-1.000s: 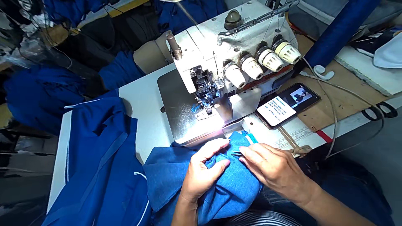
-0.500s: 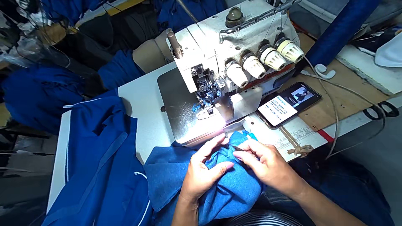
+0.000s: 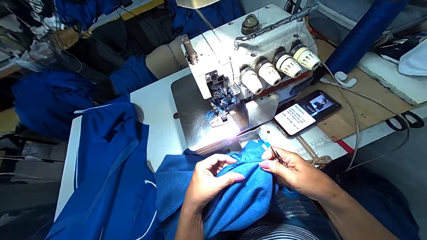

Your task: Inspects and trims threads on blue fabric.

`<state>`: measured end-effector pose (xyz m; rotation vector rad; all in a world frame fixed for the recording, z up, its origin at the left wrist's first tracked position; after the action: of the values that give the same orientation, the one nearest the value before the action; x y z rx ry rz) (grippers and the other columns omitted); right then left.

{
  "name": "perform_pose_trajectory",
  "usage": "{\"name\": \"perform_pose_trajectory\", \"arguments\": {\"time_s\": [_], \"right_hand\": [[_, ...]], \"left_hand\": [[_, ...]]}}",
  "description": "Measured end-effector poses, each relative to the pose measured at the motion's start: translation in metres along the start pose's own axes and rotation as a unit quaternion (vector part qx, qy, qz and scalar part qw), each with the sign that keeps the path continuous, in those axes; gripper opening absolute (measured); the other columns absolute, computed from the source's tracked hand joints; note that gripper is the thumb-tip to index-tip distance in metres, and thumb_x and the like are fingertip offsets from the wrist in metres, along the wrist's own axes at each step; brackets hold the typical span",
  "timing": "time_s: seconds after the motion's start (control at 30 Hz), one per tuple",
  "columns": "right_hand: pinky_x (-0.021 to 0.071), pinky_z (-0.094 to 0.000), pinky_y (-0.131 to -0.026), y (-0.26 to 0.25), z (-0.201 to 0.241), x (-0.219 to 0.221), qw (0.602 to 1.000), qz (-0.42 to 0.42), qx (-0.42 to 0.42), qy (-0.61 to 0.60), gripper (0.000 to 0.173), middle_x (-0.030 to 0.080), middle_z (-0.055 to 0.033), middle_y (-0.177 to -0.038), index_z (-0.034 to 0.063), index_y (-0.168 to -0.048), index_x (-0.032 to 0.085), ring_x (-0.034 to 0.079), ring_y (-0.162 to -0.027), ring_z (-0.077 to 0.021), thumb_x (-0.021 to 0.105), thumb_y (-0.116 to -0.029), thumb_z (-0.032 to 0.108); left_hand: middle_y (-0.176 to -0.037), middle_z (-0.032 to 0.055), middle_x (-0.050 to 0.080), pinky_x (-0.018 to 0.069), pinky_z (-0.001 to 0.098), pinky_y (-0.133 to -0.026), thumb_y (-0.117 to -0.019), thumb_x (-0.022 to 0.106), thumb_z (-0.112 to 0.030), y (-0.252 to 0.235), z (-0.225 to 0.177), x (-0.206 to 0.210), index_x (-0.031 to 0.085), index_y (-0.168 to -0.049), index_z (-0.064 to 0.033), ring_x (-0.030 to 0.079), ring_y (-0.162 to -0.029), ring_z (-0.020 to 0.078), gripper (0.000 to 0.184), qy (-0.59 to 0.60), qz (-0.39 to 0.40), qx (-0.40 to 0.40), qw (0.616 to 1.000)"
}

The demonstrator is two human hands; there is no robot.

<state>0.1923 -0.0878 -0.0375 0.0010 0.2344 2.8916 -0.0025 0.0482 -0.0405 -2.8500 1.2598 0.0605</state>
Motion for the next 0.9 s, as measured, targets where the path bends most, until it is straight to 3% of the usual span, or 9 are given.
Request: {"name": "perform_pose_trajectory", "arguments": {"time_s": [0.1,0.2,0.27,0.4,0.5,0.6,0.73,0.8,0.9], "right_hand": [[0.0372,-0.0173,-0.046,0.0,-0.004,0.001,1.0,-0.019,0.01,-0.003,0.015,0.054,0.003,-0.064,0.0155,-0.088,0.059,0.046,-0.049,-0.0032,0.063,-0.1,0.025],[0.0363,-0.0163,-0.045,-0.002,-0.008,0.003,0.999,-0.033,0.009,-0.027,0.014,0.055,0.0034,-0.064,0.0156,-0.086,0.06,0.045,-0.048,-0.0023,0.065,-0.0982,0.021],[0.0354,-0.0155,-0.045,-0.001,-0.008,0.004,0.998,-0.033,0.013,-0.047,0.014,0.055,0.0041,-0.064,0.0157,-0.086,0.061,0.043,-0.047,-0.0011,0.065,-0.0982,0.02],[0.0335,-0.0118,-0.042,0.004,-0.003,0.005,0.996,-0.014,0.009,-0.085,0.015,0.054,0.0078,-0.061,0.0189,-0.084,0.063,0.041,-0.045,0.004,0.066,-0.0983,0.022],[0.0337,-0.0129,-0.043,0.003,-0.008,0.006,0.997,-0.026,-0.011,-0.068,0.014,0.054,0.0067,-0.062,0.0177,-0.084,0.063,0.042,-0.046,0.0024,0.067,-0.0973,0.022],[0.0359,-0.0116,-0.045,0.004,-0.009,0.009,0.997,-0.056,-0.042,-0.026,0.011,0.055,0.0089,-0.062,0.0188,-0.085,0.065,0.045,-0.048,0.0035,0.069,-0.0951,0.02],[0.0376,-0.0112,-0.052,0.002,-0.017,0.011,0.992,-0.038,-0.073,0.092,0.018,0.055,0.0111,-0.063,0.0169,-0.082,0.065,0.048,-0.056,0.0054,0.068,-0.0956,0.028],[0.0364,-0.0119,-0.054,0.001,-0.021,0.012,0.986,-0.022,-0.072,0.146,0.022,0.052,0.0111,-0.064,0.0152,-0.081,0.065,0.047,-0.058,0.006,0.066,-0.0965,0.031],[0.0447,-0.0179,-0.059,0.002,-0.02,0.014,0.953,-0.118,-0.124,0.25,0.036,0.057,0.0105,-0.074,0.0168,-0.093,0.064,0.052,-0.066,0.0027,0.072,-0.0872,0.052]], "left_hand": [[-0.084,-0.0028,0.072,0.058,0.0214,-0.068,-0.0744,0.089,-0.028,0.004,-0.007,-0.012,0.077,-0.091,-0.0142,0.068,-0.074,0.007,0.025,-0.113,0.001,-0.016,0.993],[-0.088,-0.0059,0.072,0.0577,0.0208,-0.073,-0.0856,0.08,-0.03,0.007,-0.011,-0.02,0.079,-0.088,-0.0175,0.068,-0.082,0.0056,0.013,-0.171,0.011,0.009,0.985],[-0.092,-0.0033,0.073,0.0583,0.0216,-0.076,-0.092,0.073,-0.022,0.01,-0.017,-0.019,0.079,-0.091,-0.0147,0.069,-0.085,0.0065,0.009,-0.145,0.005,0.017,0.989],[-0.085,-0.0015,0.069,0.0537,0.0184,-0.072,-0.1005,0.06,-0.016,0.012,-0.032,-0.009,0.074,-0.095,-0.0123,0.064,-0.078,0.0037,0.015,-0.037,-0.008,-0.026,0.999],[-0.085,-0.0028,0.071,0.0548,0.0196,-0.074,-0.0918,0.072,-0.02,0.01,-0.029,-0.003,0.076,-0.094,-0.0138,0.066,-0.079,0.0034,0.008,-0.004,0.0,-0.074,0.997],[-0.087,0.0015,0.074,0.0589,0.023,-0.074,-0.0861,0.078,-0.013,0.009,-0.024,0.002,0.078,-0.093,-0.0095,0.07,-0.08,0.0073,0.008,-0.002,0.003,-0.082,0.997],[-0.088,0.0029,0.074,0.0587,0.0249,-0.077,-0.0853,0.078,-0.011,0.008,-0.013,0.002,0.08,-0.089,-0.0092,0.069,-0.084,0.0095,0.005,0.016,-0.019,-0.071,0.997],[-0.095,0.0023,0.073,0.0571,0.026,-0.084,-0.0869,0.076,-0.012,0.007,-0.006,0.001,0.08,-0.09,-0.0104,0.068,-0.093,0.0107,0.006,0.024,-0.015,-0.068,0.997],[-0.097,0.0029,0.075,0.0571,0.0246,-0.083,-0.0901,0.068,-0.008,0.007,-0.009,0.002,0.08,-0.092,-0.0082,0.069,-0.092,0.0084,0.012,0.047,-0.005,-0.085,0.995]]}}
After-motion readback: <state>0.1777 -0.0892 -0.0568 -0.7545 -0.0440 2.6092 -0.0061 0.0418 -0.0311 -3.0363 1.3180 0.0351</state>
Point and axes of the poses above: each hand's wrist, its own y-axis away from the middle knuckle, its own x-axis out of the palm, z = x × y, the point moved 2 cm from there along -y, towards the middle knuckle
